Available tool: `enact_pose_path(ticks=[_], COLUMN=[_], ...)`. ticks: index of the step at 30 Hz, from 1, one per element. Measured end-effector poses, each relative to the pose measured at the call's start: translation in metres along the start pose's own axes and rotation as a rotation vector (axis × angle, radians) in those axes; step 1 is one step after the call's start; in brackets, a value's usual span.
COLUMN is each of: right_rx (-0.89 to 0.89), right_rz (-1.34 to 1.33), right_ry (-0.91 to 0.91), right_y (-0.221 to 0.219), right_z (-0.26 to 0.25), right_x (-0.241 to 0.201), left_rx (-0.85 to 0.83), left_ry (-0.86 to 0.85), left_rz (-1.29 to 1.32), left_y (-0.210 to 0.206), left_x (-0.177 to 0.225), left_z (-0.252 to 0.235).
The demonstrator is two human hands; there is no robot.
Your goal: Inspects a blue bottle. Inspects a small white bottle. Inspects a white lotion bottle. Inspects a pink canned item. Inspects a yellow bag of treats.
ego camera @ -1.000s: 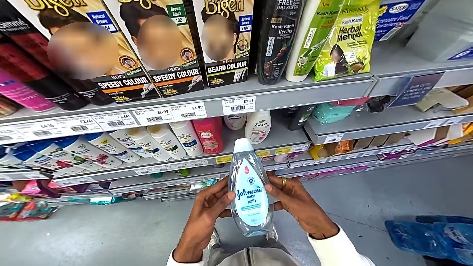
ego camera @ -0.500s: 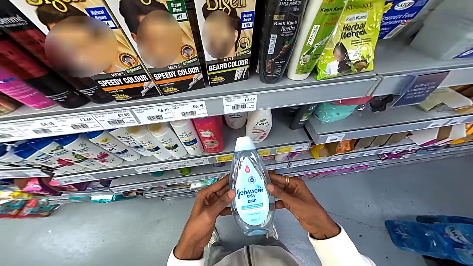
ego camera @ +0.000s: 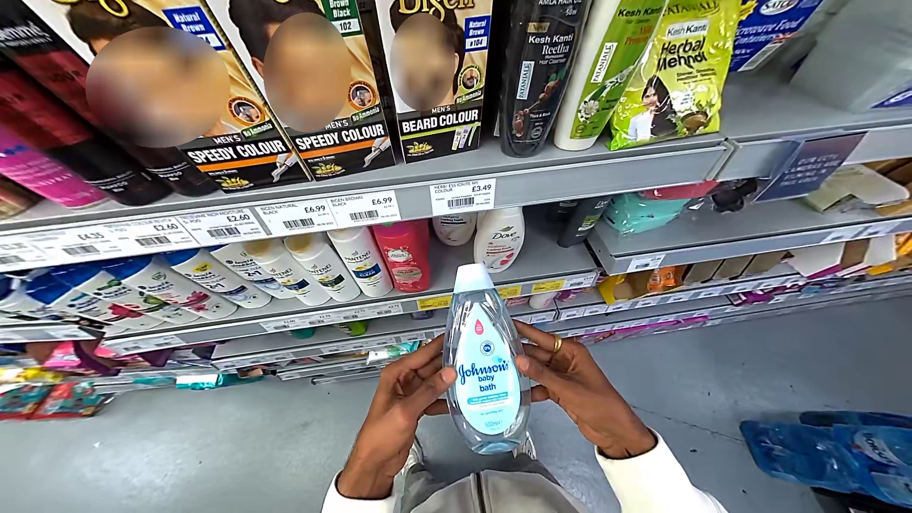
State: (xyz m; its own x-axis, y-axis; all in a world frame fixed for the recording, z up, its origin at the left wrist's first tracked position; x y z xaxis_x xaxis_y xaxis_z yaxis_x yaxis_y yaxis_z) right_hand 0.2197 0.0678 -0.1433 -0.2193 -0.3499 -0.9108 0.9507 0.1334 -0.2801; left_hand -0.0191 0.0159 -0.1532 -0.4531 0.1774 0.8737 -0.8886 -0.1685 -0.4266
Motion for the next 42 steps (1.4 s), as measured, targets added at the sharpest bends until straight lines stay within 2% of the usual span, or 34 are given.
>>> enact_pose_path(ticks=[42], right_rx=[0.024], right_rz=[0.0], right_ry=[-0.033], right_y=[0.0013], right_z=[0.0006], right_x=[0.0022], left_rx=[0.032], left_ry=[0.034], left_rz=[-0.009], left_y=[-0.0007], left_x=[-0.0024], left_z=[-0.0021])
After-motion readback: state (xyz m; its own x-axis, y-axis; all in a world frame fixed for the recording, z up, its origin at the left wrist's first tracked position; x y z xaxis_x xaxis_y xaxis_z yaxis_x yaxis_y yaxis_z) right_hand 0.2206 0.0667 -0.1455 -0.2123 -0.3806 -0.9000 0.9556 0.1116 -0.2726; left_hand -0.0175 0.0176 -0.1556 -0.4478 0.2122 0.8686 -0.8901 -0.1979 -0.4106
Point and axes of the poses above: each hand's wrist, its own z-axis away from the middle knuckle, its own y-axis out of the back of the hand, x = y × z, the point moved 2 cm from there along -z, towards the middle knuckle, and after that the axes turned 14 degrees about x, right-handed, at the moved point
